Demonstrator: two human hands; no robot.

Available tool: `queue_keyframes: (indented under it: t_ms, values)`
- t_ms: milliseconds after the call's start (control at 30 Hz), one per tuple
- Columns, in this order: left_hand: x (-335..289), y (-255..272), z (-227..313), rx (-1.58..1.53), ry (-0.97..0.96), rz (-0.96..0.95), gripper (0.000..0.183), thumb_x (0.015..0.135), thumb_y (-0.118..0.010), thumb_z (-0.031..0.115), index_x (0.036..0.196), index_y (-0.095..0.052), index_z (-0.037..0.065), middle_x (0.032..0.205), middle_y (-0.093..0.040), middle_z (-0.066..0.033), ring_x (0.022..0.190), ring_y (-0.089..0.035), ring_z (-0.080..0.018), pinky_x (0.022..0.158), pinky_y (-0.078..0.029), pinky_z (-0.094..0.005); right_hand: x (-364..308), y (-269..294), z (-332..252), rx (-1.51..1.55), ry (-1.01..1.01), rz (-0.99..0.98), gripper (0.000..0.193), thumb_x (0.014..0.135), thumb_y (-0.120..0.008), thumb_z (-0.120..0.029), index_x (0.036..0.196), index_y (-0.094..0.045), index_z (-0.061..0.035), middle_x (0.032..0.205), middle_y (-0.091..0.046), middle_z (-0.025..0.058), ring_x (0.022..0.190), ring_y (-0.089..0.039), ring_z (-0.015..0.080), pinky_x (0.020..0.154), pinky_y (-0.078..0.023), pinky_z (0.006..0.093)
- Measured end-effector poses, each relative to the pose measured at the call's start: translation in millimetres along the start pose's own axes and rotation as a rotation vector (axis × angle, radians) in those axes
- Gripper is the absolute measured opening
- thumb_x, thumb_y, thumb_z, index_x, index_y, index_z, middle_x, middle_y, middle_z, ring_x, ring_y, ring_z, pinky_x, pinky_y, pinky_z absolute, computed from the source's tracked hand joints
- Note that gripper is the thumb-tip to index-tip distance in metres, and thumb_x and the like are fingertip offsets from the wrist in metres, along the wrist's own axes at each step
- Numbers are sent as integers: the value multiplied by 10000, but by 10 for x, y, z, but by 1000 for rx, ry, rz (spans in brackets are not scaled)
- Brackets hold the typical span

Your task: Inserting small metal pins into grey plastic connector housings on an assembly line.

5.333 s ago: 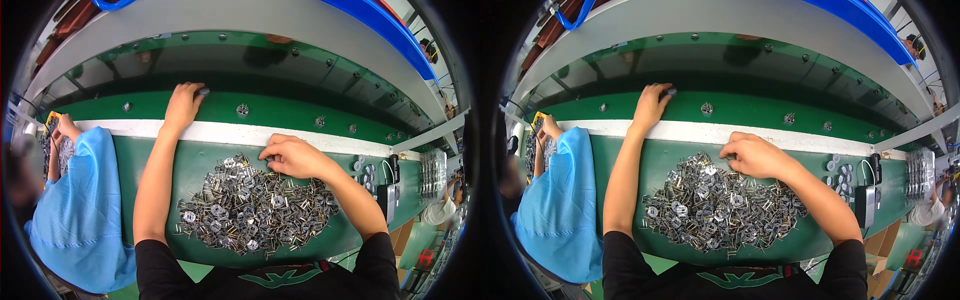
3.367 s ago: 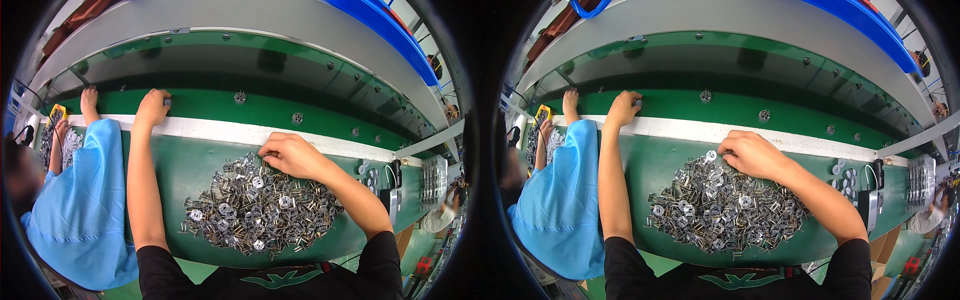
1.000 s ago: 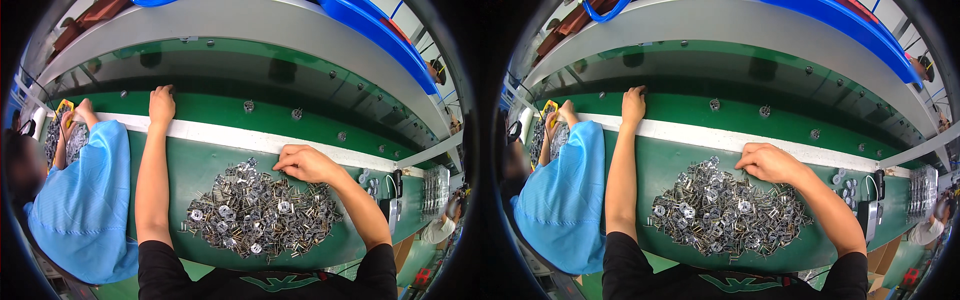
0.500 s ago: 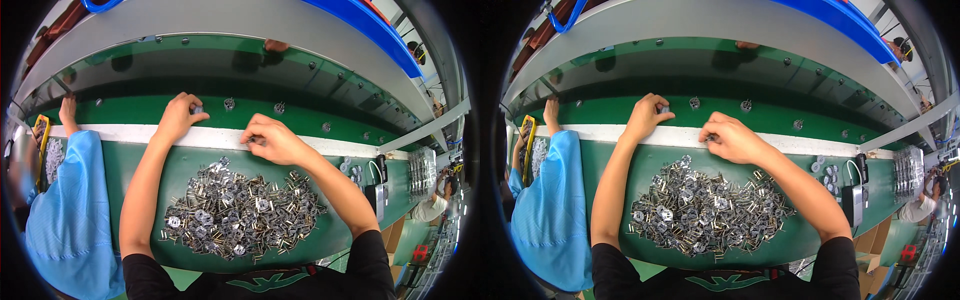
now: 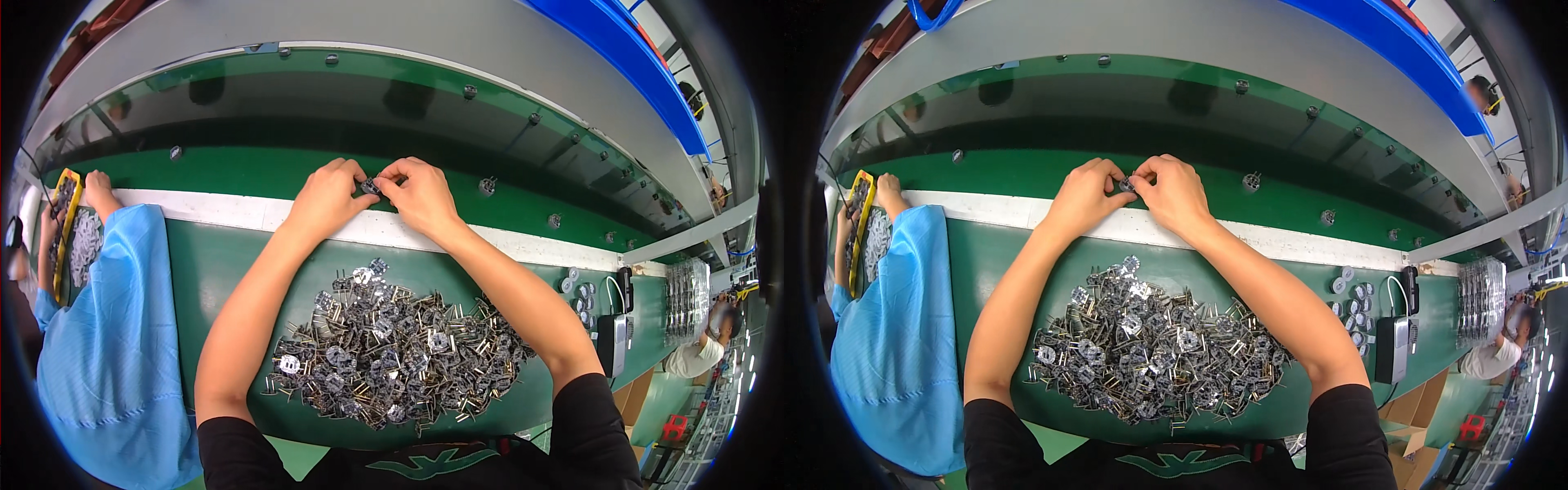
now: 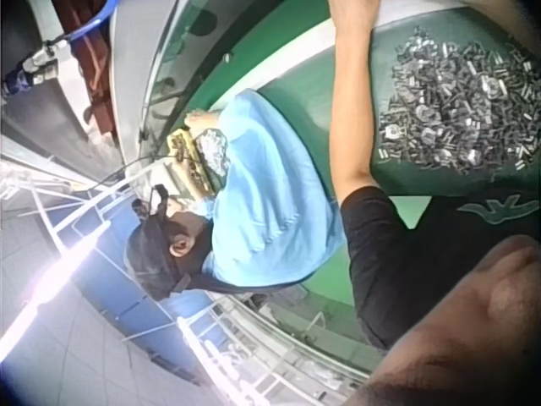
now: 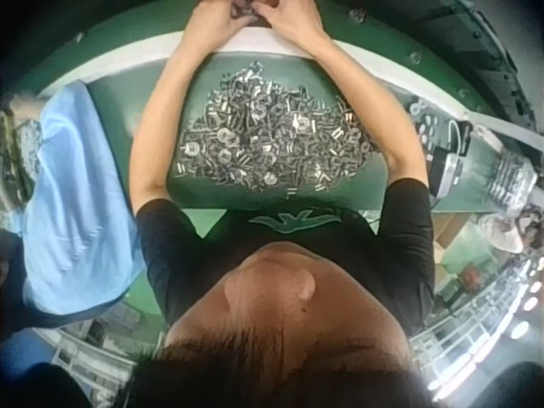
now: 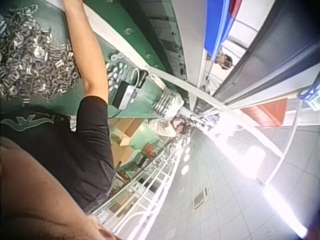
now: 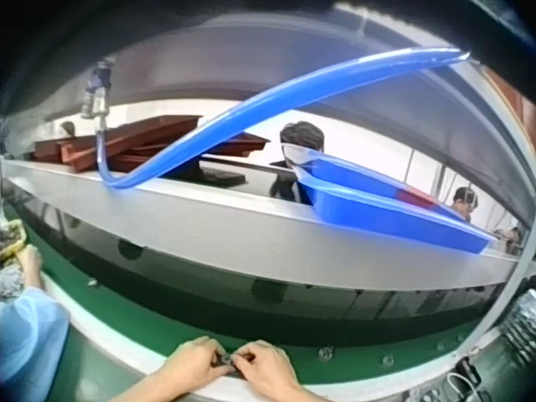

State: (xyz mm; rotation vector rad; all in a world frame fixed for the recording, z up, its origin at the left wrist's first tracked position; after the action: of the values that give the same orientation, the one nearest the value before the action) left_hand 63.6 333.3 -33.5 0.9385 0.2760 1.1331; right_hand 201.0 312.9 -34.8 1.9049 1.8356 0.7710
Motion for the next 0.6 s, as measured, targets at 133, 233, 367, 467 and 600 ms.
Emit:
queue_keyframes:
  t_ms: [133, 233, 367, 467, 600]
  values:
    - [-16, -19, 14, 33, -3, 30, 340, 722, -874, 242, 882, -680, 13, 772, -629, -102, 704, -640, -295, 654, -515, -416, 6, -58, -34, -111, 57, -3, 148, 884, -722, -150, 912, -721, -4, 917, -695, 111, 753, -689, 262, 695, -526, 390]
    - [-27, -40, 4, 26, 17, 27, 338, 723, -871, 239, 885, -682, 10, 776, -635, -108, 700, -641, -298, 660, -519, -419, 1, -80, -90, -207, 129, -16, 141, 888, -708, -150, 900, -716, -9, 912, -688, 113, 765, -683, 303, 698, -522, 424]
    - [-36, -45, 49, 32, -9, 48, 317, 730, -861, 223, 890, -684, 12, 792, -643, -112, 718, -648, -299, 676, -526, -423, 10, -88, -185, -338, 196, -68, 120, 897, -656, -133, 913, -714, -29, 964, -690, 126, 860, -688, 372, 769, -552, 486]
    - [-45, -39, 92, 42, -25, 56, 296, 742, -848, 204, 900, -685, 14, 807, -647, -115, 739, -656, -298, 688, -531, -427, 10, -110, -295, -485, 247, -98, 122, 895, -644, -115, 877, -692, -5, 964, -688, 155, 832, -690, 393, 751, -560, 486]
    - [-17, -76, 128, 79, -28, 68, 292, 761, -836, 201, 924, -681, 14, 828, -652, -120, 763, -664, -303, 703, -535, -431, 50, -127, -322, -602, 237, -129, 171, 882, -651, -143, 879, -656, 27, 964, -683, 186, 831, -693, 417, 761, -570, 491]
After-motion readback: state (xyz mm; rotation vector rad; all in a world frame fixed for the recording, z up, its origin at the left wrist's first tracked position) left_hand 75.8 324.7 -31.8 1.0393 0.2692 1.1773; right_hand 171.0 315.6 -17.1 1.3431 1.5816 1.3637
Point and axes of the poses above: each hand's wrist, its own x-axis towards the middle knuckle, its own y-axis out of the back of the hand, z = x × y, the point moved 10 cm from there along x, towards the middle knuckle
